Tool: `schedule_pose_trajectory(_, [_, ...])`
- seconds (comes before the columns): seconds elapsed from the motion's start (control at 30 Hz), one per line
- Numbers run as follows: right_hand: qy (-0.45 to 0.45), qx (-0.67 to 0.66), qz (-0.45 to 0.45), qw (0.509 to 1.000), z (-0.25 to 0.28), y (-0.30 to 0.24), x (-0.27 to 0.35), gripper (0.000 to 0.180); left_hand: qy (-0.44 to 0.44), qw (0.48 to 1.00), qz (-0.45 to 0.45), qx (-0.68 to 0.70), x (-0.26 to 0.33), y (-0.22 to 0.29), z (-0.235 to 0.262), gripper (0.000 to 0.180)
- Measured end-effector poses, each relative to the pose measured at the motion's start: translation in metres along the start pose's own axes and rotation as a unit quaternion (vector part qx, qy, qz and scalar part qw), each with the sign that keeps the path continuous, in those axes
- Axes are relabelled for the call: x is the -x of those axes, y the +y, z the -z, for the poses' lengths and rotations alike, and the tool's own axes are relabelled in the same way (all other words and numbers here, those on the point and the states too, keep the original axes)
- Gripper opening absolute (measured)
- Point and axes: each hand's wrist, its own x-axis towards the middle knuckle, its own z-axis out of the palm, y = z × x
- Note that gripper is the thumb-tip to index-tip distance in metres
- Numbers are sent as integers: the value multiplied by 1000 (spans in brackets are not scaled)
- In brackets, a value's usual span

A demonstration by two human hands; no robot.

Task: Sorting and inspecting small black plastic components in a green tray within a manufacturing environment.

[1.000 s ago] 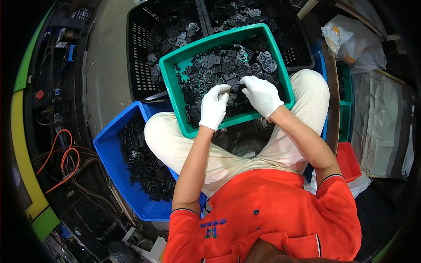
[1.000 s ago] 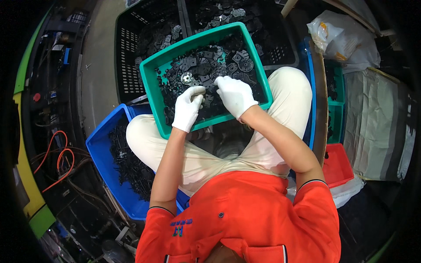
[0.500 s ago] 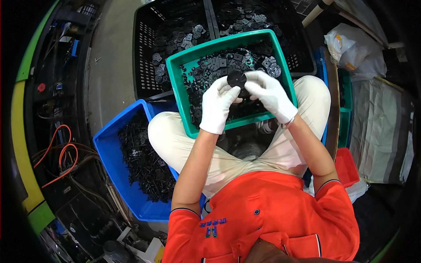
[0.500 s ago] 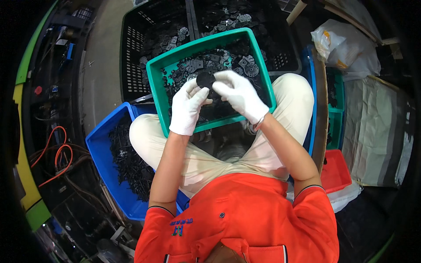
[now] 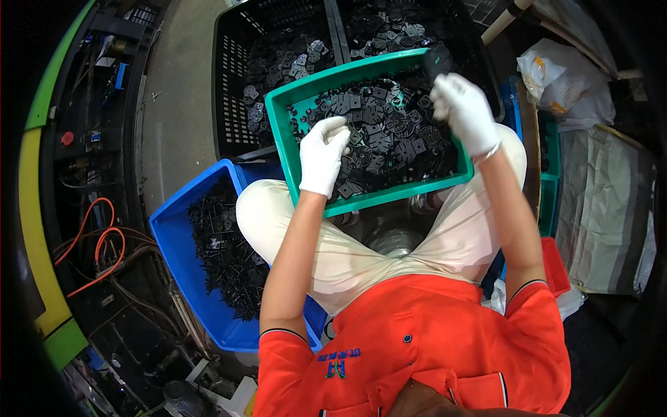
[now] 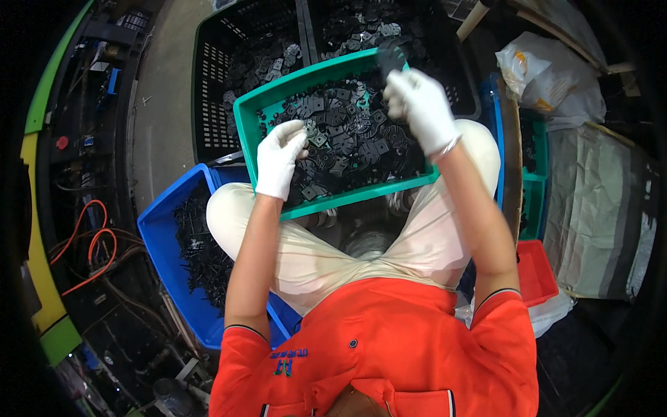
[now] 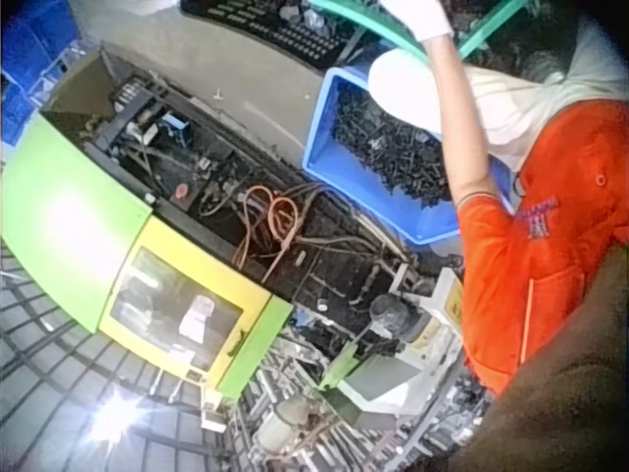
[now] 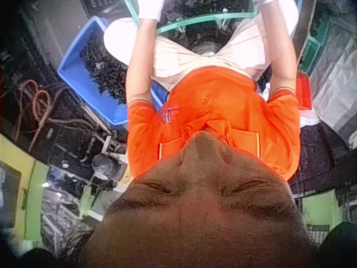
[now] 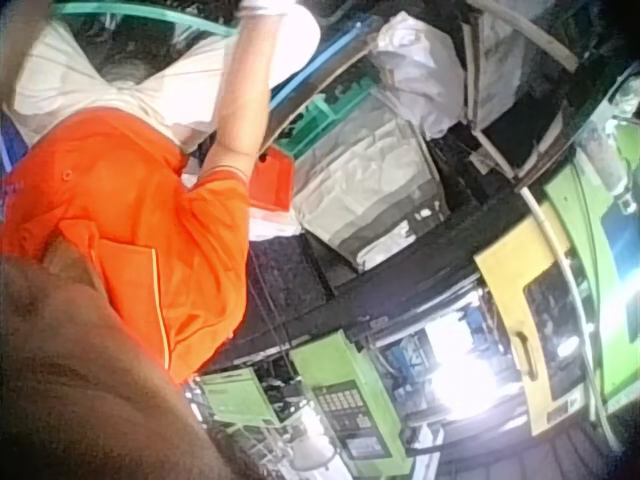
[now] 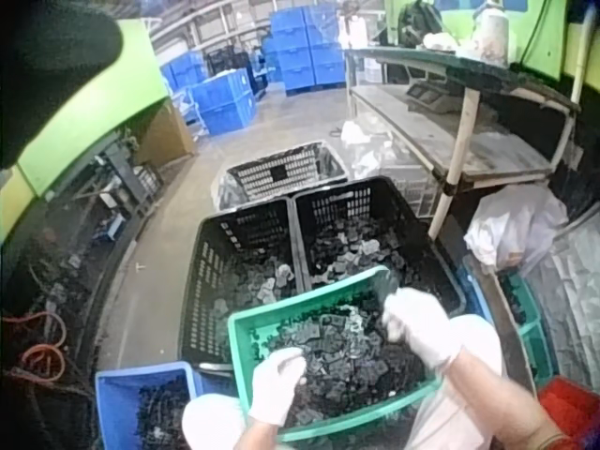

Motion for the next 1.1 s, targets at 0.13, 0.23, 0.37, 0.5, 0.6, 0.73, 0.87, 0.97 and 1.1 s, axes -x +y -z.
schedule_pose_trajectory(0.13, [51,-142,-27,988,24,-21,-45,25,-36,938,-161,-305,-24,-5,-11,33])
schedule_pose_trajectory(0.23, [32,-116,8,993,23,-5,-40,31,-57,825,-269,-494,-39,-14,-24,28])
schedule_pose_trajectory(0.37, [-19,-11,-33,999,-5,11,-1,36,-58,789,-272,-548,-53,-21,-29,25])
schedule_pose_trajectory(0.5, [-24,93,-30,995,-28,22,17,33,-48,907,-191,-372,-53,-15,-23,30])
schedule_pose_trajectory(0.6, [-47,197,96,975,-44,41,22,30,-60,996,23,-59,-30,4,-27,25])
schedule_pose_trajectory(0.73, [-54,276,186,941,-74,36,46,38,-71,996,15,47,-6,11,-26,17])
schedule_pose_trajectory(0.87, [-2,400,305,864,-75,40,45,36,-88,996,-3,17,13,28,-27,20])
schedule_pose_trajectory(0.97, [6,320,268,909,-75,37,46,29,-87,995,-6,44,17,35,-22,23])
schedule_pose_trajectory(1.1, [-37,17,67,997,-81,31,53,21,-15,1000,-25,-2,12,39,-13,38])
